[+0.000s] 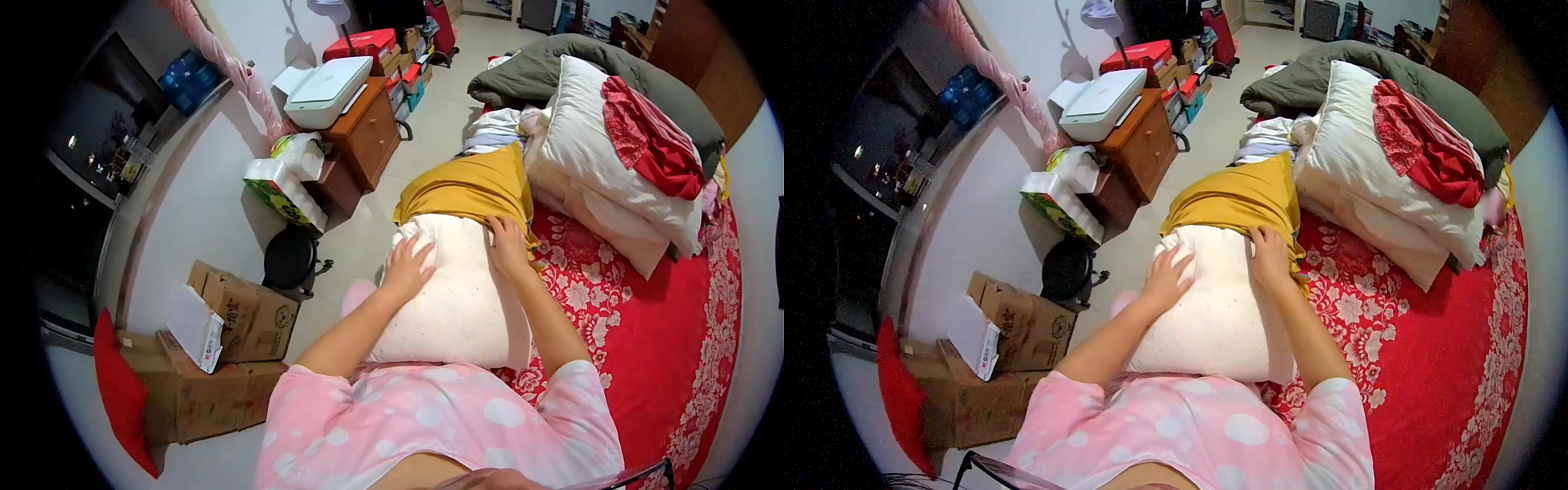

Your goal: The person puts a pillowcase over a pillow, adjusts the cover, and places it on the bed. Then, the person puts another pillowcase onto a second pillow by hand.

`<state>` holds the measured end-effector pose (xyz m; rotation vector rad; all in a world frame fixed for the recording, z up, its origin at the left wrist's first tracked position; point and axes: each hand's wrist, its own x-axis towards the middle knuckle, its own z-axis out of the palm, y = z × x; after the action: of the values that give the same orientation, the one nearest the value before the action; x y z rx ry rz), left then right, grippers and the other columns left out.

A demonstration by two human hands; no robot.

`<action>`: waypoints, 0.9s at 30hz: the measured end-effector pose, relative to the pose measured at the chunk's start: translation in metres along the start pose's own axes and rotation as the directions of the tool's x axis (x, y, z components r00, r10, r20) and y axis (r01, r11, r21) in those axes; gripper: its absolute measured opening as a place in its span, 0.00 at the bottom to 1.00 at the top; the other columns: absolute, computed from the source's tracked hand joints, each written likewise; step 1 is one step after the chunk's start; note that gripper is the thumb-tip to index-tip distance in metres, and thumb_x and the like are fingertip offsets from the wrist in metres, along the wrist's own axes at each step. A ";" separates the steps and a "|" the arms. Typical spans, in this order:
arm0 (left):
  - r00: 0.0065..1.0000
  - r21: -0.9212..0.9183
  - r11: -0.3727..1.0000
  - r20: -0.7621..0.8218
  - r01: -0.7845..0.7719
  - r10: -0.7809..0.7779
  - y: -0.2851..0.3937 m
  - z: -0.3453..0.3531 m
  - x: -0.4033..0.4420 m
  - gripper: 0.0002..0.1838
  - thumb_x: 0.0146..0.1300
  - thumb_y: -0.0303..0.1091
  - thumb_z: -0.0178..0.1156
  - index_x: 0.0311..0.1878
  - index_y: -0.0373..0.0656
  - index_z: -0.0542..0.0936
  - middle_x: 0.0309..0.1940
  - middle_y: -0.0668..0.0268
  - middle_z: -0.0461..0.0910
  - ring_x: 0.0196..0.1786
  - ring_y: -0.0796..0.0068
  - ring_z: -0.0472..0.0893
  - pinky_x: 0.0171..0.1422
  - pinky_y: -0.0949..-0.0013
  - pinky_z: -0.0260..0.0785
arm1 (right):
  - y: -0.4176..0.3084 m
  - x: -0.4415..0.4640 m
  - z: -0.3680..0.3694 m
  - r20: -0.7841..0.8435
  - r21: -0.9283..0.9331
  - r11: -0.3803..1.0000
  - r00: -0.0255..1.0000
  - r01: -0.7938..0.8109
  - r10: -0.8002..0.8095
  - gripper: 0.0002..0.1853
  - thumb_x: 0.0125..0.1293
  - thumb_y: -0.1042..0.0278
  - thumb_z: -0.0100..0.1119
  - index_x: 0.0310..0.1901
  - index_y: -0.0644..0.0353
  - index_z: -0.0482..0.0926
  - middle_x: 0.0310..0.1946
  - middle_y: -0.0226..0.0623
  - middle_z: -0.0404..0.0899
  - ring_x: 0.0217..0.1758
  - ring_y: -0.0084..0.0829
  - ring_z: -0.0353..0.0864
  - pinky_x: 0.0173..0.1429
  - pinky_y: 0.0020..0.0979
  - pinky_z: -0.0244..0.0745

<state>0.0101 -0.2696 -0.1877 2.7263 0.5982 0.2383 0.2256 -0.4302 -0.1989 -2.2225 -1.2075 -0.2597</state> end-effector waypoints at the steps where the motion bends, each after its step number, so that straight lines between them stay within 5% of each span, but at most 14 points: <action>1: 1.000 0.021 1.000 0.009 0.001 -0.001 0.002 0.000 -0.003 0.29 0.62 0.49 0.59 0.66 0.60 0.68 0.71 0.58 0.55 0.73 0.49 0.52 0.73 0.41 0.46 | -0.001 0.005 0.003 -0.013 -0.124 0.992 0.999 0.039 -0.041 0.24 0.53 0.75 0.60 0.56 0.56 0.74 0.51 0.43 0.74 0.57 0.45 0.72 0.58 0.39 0.69; 5: 1.000 0.059 0.998 0.020 -0.002 0.001 0.008 0.000 -0.005 0.29 0.61 0.47 0.60 0.66 0.60 0.68 0.71 0.59 0.56 0.73 0.49 0.53 0.72 0.42 0.47 | 0.018 0.029 0.026 0.009 -0.293 0.955 0.998 0.056 -0.056 0.16 0.54 0.72 0.57 0.47 0.56 0.75 0.42 0.39 0.73 0.48 0.40 0.74 0.48 0.37 0.72; 6: 1.000 0.061 0.998 0.016 -0.005 0.004 0.009 -0.001 -0.005 0.29 0.61 0.47 0.60 0.66 0.60 0.68 0.71 0.59 0.56 0.73 0.49 0.53 0.72 0.41 0.47 | 0.018 0.038 0.029 -0.088 -0.296 0.951 0.988 0.094 -0.125 0.13 0.53 0.72 0.57 0.42 0.56 0.74 0.38 0.37 0.72 0.44 0.39 0.74 0.45 0.37 0.72; 10: 1.000 0.052 0.999 0.009 -0.007 0.006 0.004 0.005 -0.003 0.28 0.61 0.48 0.60 0.65 0.60 0.69 0.71 0.60 0.56 0.73 0.51 0.53 0.72 0.40 0.47 | -0.016 0.062 0.032 -0.029 -0.095 0.992 0.996 0.084 -0.087 0.10 0.53 0.72 0.57 0.39 0.58 0.73 0.36 0.42 0.74 0.42 0.44 0.75 0.44 0.40 0.72; 13: 0.999 0.068 0.997 -0.033 0.025 -0.023 0.006 0.003 -0.004 0.29 0.58 0.47 0.62 0.63 0.53 0.71 0.68 0.57 0.60 0.71 0.52 0.56 0.71 0.41 0.50 | -0.082 0.039 0.032 0.191 0.110 0.987 0.972 0.119 -0.139 0.12 0.52 0.68 0.61 0.37 0.59 0.72 0.31 0.46 0.76 0.38 0.49 0.78 0.41 0.45 0.72; 15: 0.996 0.035 0.998 -0.079 0.049 -0.046 -0.001 0.010 -0.005 0.27 0.55 0.45 0.64 0.57 0.45 0.72 0.62 0.56 0.65 0.68 0.52 0.61 0.68 0.44 0.55 | -0.122 0.006 -0.006 0.234 0.235 0.957 0.946 0.169 -0.224 0.09 0.56 0.65 0.60 0.34 0.59 0.73 0.27 0.48 0.77 0.33 0.52 0.78 0.37 0.48 0.71; 19: 0.979 -0.304 0.948 -0.144 0.095 -0.144 0.010 -0.001 -0.004 0.24 0.48 0.40 0.70 0.41 0.38 0.70 0.44 0.54 0.70 0.53 0.51 0.69 0.59 0.50 0.61 | -0.111 -0.035 -0.038 0.329 0.262 0.965 0.940 0.006 -0.096 0.11 0.62 0.62 0.57 0.29 0.61 0.73 0.24 0.52 0.77 0.29 0.55 0.77 0.36 0.50 0.70; 20: 0.966 -0.268 0.963 -0.241 0.021 -0.089 0.008 0.008 -0.001 0.24 0.48 0.42 0.70 0.40 0.41 0.68 0.40 0.56 0.68 0.50 0.53 0.69 0.56 0.51 0.61 | -0.108 -0.043 -0.044 0.349 0.244 0.969 0.936 -0.039 -0.050 0.12 0.63 0.61 0.56 0.29 0.62 0.73 0.24 0.53 0.77 0.29 0.55 0.77 0.36 0.50 0.70; 23: 0.936 -0.059 0.998 -0.353 -0.021 -0.001 0.031 -0.007 0.016 0.25 0.49 0.44 0.70 0.42 0.41 0.70 0.44 0.55 0.69 0.54 0.53 0.68 0.60 0.53 0.60 | -0.111 -0.062 -0.052 0.439 0.353 0.935 0.888 -0.027 -0.140 0.11 0.65 0.61 0.54 0.31 0.60 0.74 0.23 0.50 0.77 0.30 0.52 0.79 0.35 0.47 0.72; 26: 0.922 0.010 1.000 -0.387 -0.013 0.016 0.030 -0.017 0.046 0.25 0.52 0.45 0.68 0.45 0.40 0.71 0.45 0.56 0.69 0.55 0.54 0.68 0.62 0.54 0.60 | -0.154 -0.087 -0.060 0.626 0.477 0.854 0.600 0.209 -0.497 0.10 0.62 0.62 0.55 0.34 0.61 0.73 0.25 0.51 0.78 0.31 0.54 0.79 0.38 0.49 0.72; 27: 0.926 0.035 0.999 -0.376 -0.003 0.016 0.027 -0.020 0.056 0.25 0.52 0.45 0.68 0.45 0.40 0.71 0.46 0.56 0.69 0.56 0.54 0.68 0.62 0.54 0.61 | -0.157 -0.087 -0.060 0.590 0.501 0.841 0.632 0.203 -0.504 0.10 0.62 0.62 0.55 0.34 0.61 0.74 0.26 0.51 0.78 0.32 0.53 0.79 0.38 0.48 0.72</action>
<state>0.0660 -0.2628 -0.1548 2.7313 0.6926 0.7750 0.0540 -0.4605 -0.1245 -1.7125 -1.9184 0.7186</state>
